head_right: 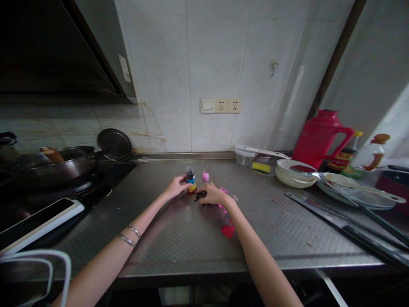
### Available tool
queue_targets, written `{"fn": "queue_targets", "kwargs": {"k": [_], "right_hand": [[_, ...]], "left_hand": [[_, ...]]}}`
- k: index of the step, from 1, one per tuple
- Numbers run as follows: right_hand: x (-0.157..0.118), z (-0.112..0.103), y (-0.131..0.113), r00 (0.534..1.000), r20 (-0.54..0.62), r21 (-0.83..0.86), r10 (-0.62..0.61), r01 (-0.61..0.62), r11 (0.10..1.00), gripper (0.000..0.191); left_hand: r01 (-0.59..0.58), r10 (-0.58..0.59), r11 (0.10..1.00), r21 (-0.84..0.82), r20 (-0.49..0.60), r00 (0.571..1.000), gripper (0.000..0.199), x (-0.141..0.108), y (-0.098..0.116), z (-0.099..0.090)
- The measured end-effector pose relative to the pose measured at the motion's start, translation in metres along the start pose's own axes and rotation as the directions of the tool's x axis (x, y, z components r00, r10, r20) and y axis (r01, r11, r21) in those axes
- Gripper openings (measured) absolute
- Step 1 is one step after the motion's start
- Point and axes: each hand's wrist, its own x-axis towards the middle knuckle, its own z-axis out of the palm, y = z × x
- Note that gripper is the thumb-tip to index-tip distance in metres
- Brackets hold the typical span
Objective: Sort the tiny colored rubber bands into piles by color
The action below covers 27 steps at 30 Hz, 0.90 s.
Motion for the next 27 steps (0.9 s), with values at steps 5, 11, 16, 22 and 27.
{"fn": "queue_targets", "kwargs": {"k": [5, 11, 16, 22, 27], "right_hand": [[-0.006, 0.003, -0.004, 1.000, -0.009, -0.121, -0.011, 0.010, 0.993, 0.044], [-0.002, 0.004, -0.003, 0.999, -0.015, -0.113, -0.051, 0.049, 0.992, 0.028], [-0.002, 0.007, -0.005, 0.999, -0.041, -0.093, -0.015, 0.011, 0.996, 0.022], [-0.002, 0.006, -0.013, 0.999, -0.035, -0.090, -0.021, 0.017, 0.996, 0.024], [-0.003, -0.001, -0.013, 0.994, -0.107, -0.045, -0.018, 0.014, 0.999, 0.022]], "left_hand": [[0.023, -0.023, 1.000, -0.007, -0.008, 1.000, 0.033, -0.001, 0.004, 0.000], [0.016, -0.016, 1.000, -0.009, -0.005, 1.000, 0.033, -0.002, 0.004, 0.000], [0.003, -0.003, 1.000, 0.010, 0.003, 1.000, 0.032, -0.002, 0.003, 0.000], [-0.008, 0.008, 1.000, 0.020, 0.004, 1.000, 0.032, -0.002, 0.001, 0.000], [0.001, -0.001, 1.000, 0.014, 0.004, 1.000, 0.031, -0.003, 0.003, 0.000]]}}
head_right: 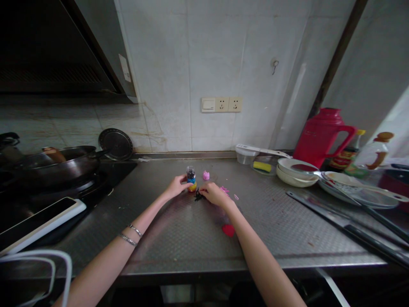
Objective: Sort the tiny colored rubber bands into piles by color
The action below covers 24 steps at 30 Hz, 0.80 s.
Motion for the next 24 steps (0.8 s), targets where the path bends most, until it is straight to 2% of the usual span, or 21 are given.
{"fn": "queue_targets", "kwargs": {"k": [4, 8, 15, 24], "right_hand": [[-0.001, -0.005, 0.005, 0.999, 0.032, 0.032, -0.001, 0.000, 0.999, 0.019], [-0.002, 0.000, 0.010, 0.997, 0.079, -0.012, -0.006, 0.007, 1.000, 0.029], [-0.004, 0.010, 0.007, 0.999, 0.017, -0.121, 0.041, -0.039, 0.992, 0.040], [-0.002, 0.014, -0.001, 0.999, 0.004, -0.161, -0.048, 0.048, 0.986, 0.028]], "left_hand": [[0.000, 0.000, 1.000, -0.013, 0.003, 1.000, 0.033, 0.000, 0.000, 0.000], [0.019, -0.019, 1.000, -0.013, -0.009, 1.000, 0.032, 0.000, 0.001, 0.000], [0.016, -0.016, 1.000, -0.021, -0.007, 1.000, 0.031, -0.001, 0.005, 0.000], [0.015, -0.015, 1.000, -0.006, -0.005, 1.000, 0.028, -0.001, 0.004, 0.000]]}}
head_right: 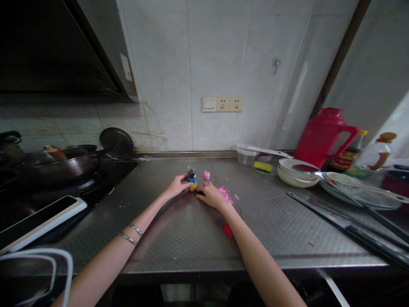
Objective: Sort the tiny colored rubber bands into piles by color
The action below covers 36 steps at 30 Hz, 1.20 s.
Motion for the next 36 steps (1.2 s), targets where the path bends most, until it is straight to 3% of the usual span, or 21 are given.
{"fn": "queue_targets", "kwargs": {"k": [18, 27, 36], "right_hand": [[0.000, -0.004, -0.002, 1.000, 0.002, 0.001, -0.019, 0.019, 1.000, 0.021], [0.002, -0.003, -0.004, 0.990, -0.138, 0.294, -0.009, 0.050, 0.955, 0.014], [0.007, -0.027, -0.005, 0.944, -0.310, 0.390, 0.113, 0.018, 0.921, 0.018]], "left_hand": [[-0.037, 0.037, 0.999, 0.004, 0.009, 0.999, 0.031, 0.000, -0.005, 0.000], [-0.022, 0.022, 1.000, -0.017, -0.007, 1.000, 0.034, 0.002, -0.010, 0.001], [-0.003, 0.003, 0.999, -0.037, 0.002, 1.000, 0.034, 0.002, -0.006, 0.000]]}}
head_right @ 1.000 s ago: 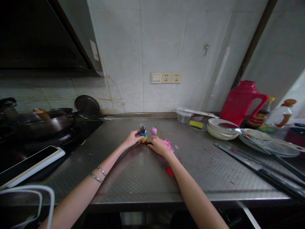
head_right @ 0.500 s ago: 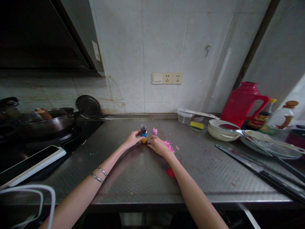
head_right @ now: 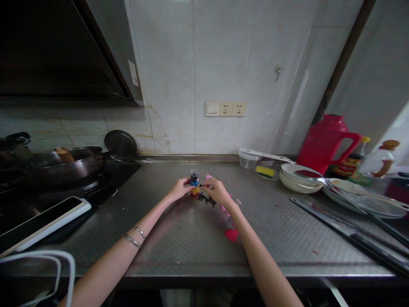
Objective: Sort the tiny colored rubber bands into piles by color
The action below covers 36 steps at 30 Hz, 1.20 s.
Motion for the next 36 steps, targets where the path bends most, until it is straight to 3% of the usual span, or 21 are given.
{"fn": "queue_targets", "kwargs": {"k": [4, 8, 13, 17, 21, 28, 33, 36], "right_hand": [[0.018, -0.015, -0.011, 0.997, -0.083, 0.010, -0.001, 0.002, 1.000, 0.021], [0.051, -0.031, -0.024, 0.994, -0.054, -0.028, -0.096, 0.094, 0.995, 0.019], [0.092, -0.037, -0.030, 0.974, 0.187, -0.189, -0.131, 0.166, 0.968, 0.014], [0.110, -0.032, -0.034, 0.916, 0.402, -0.380, 0.020, 0.147, 0.913, 0.013], [0.119, -0.025, -0.037, 0.871, 0.461, -0.515, 0.170, 0.107, 0.850, 0.019], [0.123, -0.022, -0.042, 0.810, 0.536, -0.516, 0.237, 0.092, 0.852, 0.020], [0.120, -0.026, -0.048, 0.828, 0.511, -0.506, 0.230, 0.074, 0.859, 0.023], [0.118, -0.031, -0.050, 0.863, 0.468, -0.467, 0.190, 0.059, 0.882, 0.025]], "left_hand": [[-0.001, 0.000, 1.000, 0.013, 0.028, 1.000, 0.032, -0.002, 0.001, -0.001], [0.002, -0.002, 0.999, 0.043, 0.023, 1.000, 0.031, -0.003, 0.003, -0.001], [0.008, -0.009, 0.997, 0.074, 0.017, 1.000, 0.028, -0.004, 0.008, -0.001], [-0.006, 0.004, 0.996, 0.086, 0.023, 1.000, 0.028, -0.004, 0.008, -0.001], [-0.023, 0.021, 0.998, 0.067, 0.028, 0.999, 0.030, -0.004, 0.005, -0.001], [-0.041, 0.039, 0.998, 0.053, 0.025, 0.999, 0.029, -0.003, 0.006, 0.000], [-0.029, 0.027, 0.997, 0.066, 0.026, 0.999, 0.029, -0.003, 0.008, 0.000], [-0.018, 0.016, 0.997, 0.069, 0.027, 1.000, 0.029, -0.004, 0.011, 0.000]]}}
